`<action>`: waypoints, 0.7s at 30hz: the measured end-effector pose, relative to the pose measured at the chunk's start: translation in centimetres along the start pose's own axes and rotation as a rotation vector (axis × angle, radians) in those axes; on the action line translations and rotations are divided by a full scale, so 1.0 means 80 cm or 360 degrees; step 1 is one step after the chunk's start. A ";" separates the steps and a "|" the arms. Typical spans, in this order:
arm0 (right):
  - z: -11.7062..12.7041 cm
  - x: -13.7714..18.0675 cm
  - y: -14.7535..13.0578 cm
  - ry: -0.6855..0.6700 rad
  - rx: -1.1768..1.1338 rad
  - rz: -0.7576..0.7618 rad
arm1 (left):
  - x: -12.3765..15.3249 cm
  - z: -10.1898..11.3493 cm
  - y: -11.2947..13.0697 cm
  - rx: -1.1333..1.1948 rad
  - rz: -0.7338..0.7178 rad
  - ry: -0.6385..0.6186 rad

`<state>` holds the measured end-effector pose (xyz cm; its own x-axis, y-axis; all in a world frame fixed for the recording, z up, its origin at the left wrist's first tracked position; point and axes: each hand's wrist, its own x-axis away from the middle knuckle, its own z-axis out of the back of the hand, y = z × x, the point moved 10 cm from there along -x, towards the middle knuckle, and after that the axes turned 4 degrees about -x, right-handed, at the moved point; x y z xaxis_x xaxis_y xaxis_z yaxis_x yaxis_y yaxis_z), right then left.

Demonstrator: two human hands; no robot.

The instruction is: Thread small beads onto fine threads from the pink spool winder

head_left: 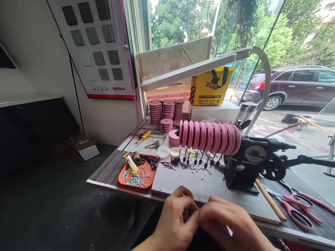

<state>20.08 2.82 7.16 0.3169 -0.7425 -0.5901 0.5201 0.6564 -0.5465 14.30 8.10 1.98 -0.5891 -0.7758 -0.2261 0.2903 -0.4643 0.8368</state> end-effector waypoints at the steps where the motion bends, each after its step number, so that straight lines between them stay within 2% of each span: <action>1: 0.000 -0.003 0.019 0.0000 -0.0213 -0.0269 | 0.005 0.008 0.016 -0.0224 -0.0240 0.0159; 3: -0.003 -0.003 0.050 0.0046 -0.0589 -0.0710 | 0.027 0.021 0.046 -0.0617 -0.0704 0.0573; 5: -0.008 -0.004 0.064 0.0107 -0.0916 -0.0926 | 0.053 0.018 0.070 -0.0924 -0.1118 0.0842; 6: -0.011 -0.006 0.067 0.0112 -0.1042 -0.0965 | 0.061 0.012 0.079 -0.1002 -0.1296 0.0845; 7: -0.014 -0.008 0.068 0.0099 -0.1139 -0.0980 | 0.064 0.005 0.084 -0.1023 -0.1426 0.0758; 8: -0.016 -0.008 0.069 0.0066 -0.1173 -0.0982 | 0.060 0.002 0.086 -0.0974 -0.1451 0.0617; 9: -0.014 -0.007 0.068 0.0042 -0.1114 -0.0959 | 0.049 0.002 0.084 -0.0853 -0.1355 0.0447; 10: -0.009 -0.007 0.065 0.0038 -0.0960 -0.0880 | 0.033 0.008 0.075 -0.0640 -0.1127 0.0294; 12: 0.004 -0.009 0.041 0.0008 -0.0452 -0.0494 | -0.001 0.011 0.025 0.0025 -0.0317 -0.0013; 14: 0.000 -0.004 -0.003 -0.0071 0.0179 0.0084 | -0.002 -0.014 -0.027 0.0784 0.0484 -0.0265; 15: -0.009 0.004 -0.021 -0.0106 0.0436 0.0332 | 0.003 -0.029 -0.038 0.1073 0.0746 -0.0358; 17: -0.025 0.017 -0.038 -0.0112 0.0777 0.0623 | 0.011 -0.047 -0.047 0.1379 0.1009 -0.0468; 21: -0.035 0.026 -0.043 0.0005 0.0917 0.0764 | 0.014 -0.055 -0.051 0.1488 0.1114 -0.0536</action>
<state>16.74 -0.57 6.14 0.6118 -0.3914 -0.6874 0.6585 0.7335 0.1685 15.81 7.24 -3.91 -0.7294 -0.5208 0.4435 0.0504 0.6056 0.7941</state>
